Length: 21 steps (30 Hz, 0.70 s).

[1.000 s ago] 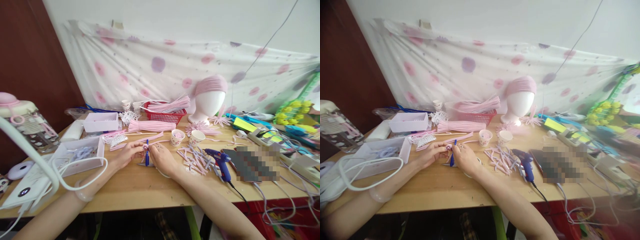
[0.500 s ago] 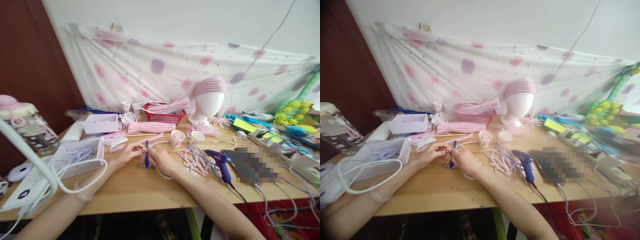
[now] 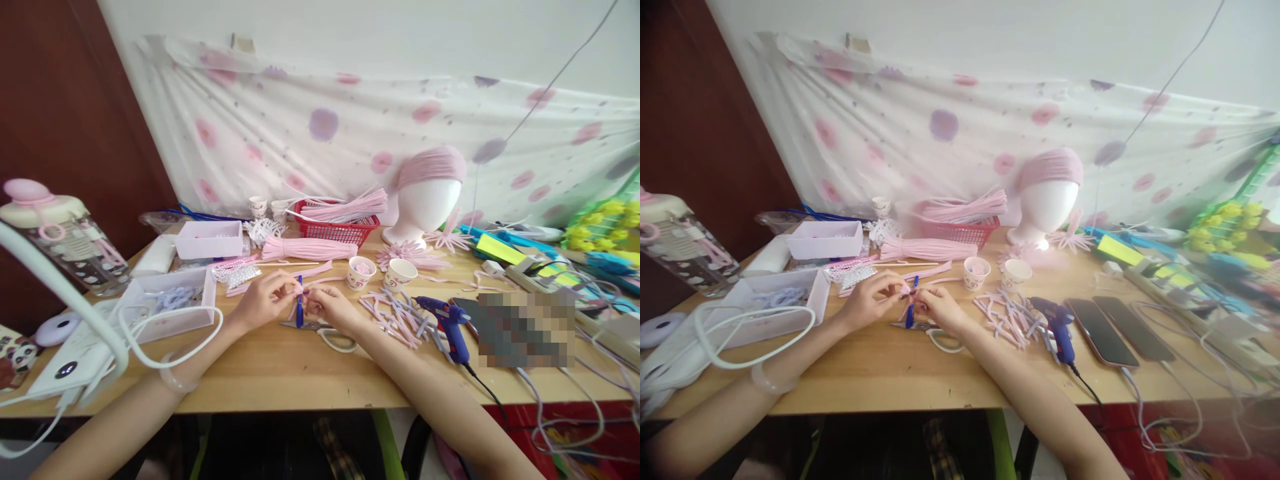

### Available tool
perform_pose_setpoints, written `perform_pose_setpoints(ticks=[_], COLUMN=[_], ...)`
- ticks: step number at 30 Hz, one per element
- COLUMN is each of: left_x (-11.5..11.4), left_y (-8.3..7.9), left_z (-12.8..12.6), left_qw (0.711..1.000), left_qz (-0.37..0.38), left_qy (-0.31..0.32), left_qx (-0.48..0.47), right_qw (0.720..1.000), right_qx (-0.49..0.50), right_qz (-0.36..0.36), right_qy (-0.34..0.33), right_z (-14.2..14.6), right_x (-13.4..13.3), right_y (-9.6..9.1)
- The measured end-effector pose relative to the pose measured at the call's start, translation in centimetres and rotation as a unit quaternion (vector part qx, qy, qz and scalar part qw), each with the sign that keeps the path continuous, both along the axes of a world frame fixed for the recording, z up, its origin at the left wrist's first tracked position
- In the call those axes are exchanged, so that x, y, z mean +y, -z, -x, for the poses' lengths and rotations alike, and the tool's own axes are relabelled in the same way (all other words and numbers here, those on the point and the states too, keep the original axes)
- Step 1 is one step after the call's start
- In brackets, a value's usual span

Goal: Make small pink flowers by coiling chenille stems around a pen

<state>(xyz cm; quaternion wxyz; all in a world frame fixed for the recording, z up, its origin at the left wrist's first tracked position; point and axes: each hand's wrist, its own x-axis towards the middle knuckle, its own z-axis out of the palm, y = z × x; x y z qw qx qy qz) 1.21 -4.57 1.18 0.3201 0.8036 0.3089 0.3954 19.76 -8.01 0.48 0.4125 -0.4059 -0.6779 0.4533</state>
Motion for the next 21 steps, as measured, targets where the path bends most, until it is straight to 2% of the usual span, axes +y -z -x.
perform_pose_setpoints(ticks=[2, 4, 5, 7, 9, 11, 12, 15, 17, 18, 21], left_x=[0.1, 0.3, 0.3, 0.2, 0.1, -0.1, -0.1, -0.2, -0.1, 0.0, 0.2], left_y=[-0.2, -0.4, -0.4, -0.3, -0.3, -0.3, -0.2, -0.1, 0.0, 0.1, 0.4], left_z=[-0.2, -0.4, -0.5, -0.6, -0.6, -0.6, -0.5, -0.1, 0.3, 0.5, 0.6], left_qw=[0.988, 0.957, 0.944, 0.937, 0.936, 0.944, 0.958, 0.997, 0.996, 0.994, 0.997], left_qz=[0.151, 0.281, 0.318, 0.337, 0.339, 0.316, 0.275, 0.06, -0.051, -0.076, -0.059], left_qy=[0.012, 0.046, 0.061, 0.074, 0.08, 0.084, 0.079, 0.049, 0.043, 0.045, 0.024], left_qx=[-0.034, -0.054, -0.056, -0.055, -0.053, -0.046, -0.037, 0.018, 0.059, 0.07, 0.044], right_qw=[0.999, 0.985, 0.97, 0.938, 0.937, 0.969, 0.984, 1.0, 1.0, 0.999, 1.0], right_qx=[-0.028, -0.103, -0.148, -0.217, -0.221, -0.157, -0.113, -0.019, -0.01, -0.008, -0.006], right_qz=[-0.045, -0.138, -0.191, -0.269, -0.271, -0.191, -0.135, -0.007, 0.012, 0.018, 0.011], right_qy=[0.014, 0.022, 0.023, 0.019, 0.015, 0.019, 0.019, 0.001, -0.022, -0.03, -0.027], right_z=[-0.3, -0.5, -0.5, -0.5, -0.4, -0.2, -0.2, 0.1, 0.2, 0.2, 0.1], right_x=[-0.2, -0.5, -0.7, -0.9, -0.9, -0.7, -0.5, 0.0, 0.2, 0.3, 0.4], right_y=[-0.2, -0.4, -0.5, -0.5, -0.5, -0.3, -0.1, 0.3, 0.4, 0.5, 0.3])
